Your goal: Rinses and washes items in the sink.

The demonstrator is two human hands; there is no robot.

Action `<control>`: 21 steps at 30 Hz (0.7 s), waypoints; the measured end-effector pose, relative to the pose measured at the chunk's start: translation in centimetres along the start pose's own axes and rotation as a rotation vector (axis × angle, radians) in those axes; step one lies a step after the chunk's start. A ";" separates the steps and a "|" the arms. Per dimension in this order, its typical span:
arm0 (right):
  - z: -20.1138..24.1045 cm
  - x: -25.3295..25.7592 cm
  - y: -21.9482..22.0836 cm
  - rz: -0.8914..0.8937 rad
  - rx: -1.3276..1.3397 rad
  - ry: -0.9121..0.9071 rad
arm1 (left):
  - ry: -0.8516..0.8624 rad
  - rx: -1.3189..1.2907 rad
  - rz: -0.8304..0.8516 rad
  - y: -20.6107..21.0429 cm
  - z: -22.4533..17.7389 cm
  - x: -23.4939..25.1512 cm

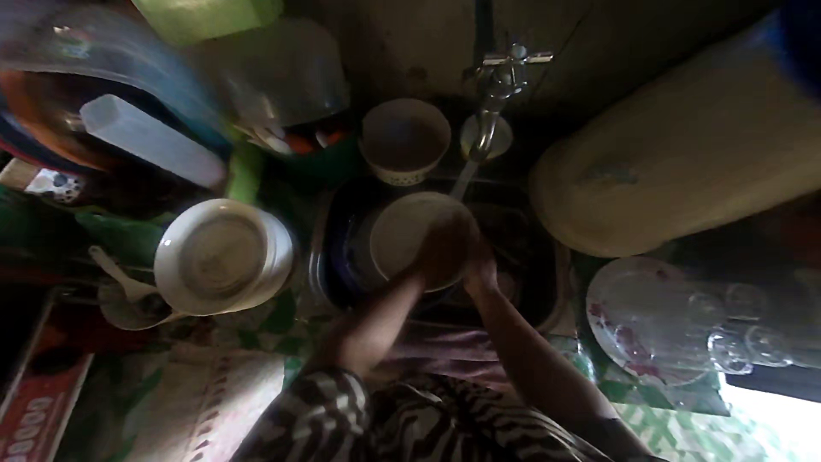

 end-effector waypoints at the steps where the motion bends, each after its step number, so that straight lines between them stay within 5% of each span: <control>1: -0.3 0.8 -0.5 -0.010 0.040 -0.016 | 0.100 -0.012 0.102 0.3 -1.4 -0.4; 3: -1.3 2.7 -1.5 -0.013 0.125 -0.034 | 0.204 -0.033 0.289 0.6 -2.7 -2.5; 6: -2.1 4.3 -2.6 0.011 0.199 -0.066 | 0.134 0.144 0.421 -0.3 0.1 -6.5; 11: -1.6 1.5 -0.7 -0.005 0.109 -0.007 | -0.394 0.193 0.114 -4.2 8.0 -6.7; 13: -1.4 0.5 0.0 -0.021 0.098 0.020 | -0.460 0.212 0.022 -4.3 8.9 -5.3; 16: -1.8 -0.1 0.2 -0.031 0.112 0.043 | -0.436 0.223 -0.100 -2.7 8.4 -3.2; 21: -3.1 -0.2 0.9 0.063 0.139 -0.009 | -0.158 0.098 -0.154 -1.4 4.7 0.3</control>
Point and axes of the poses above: each hand's wrist, its own x-axis towards the middle knuckle, its own y-axis out of the palm, z = x × y, the point moved 8 cm from there along x, towards the middle knuckle, and after that the axes turned 8 degrees about y, right-handed, at the moved point
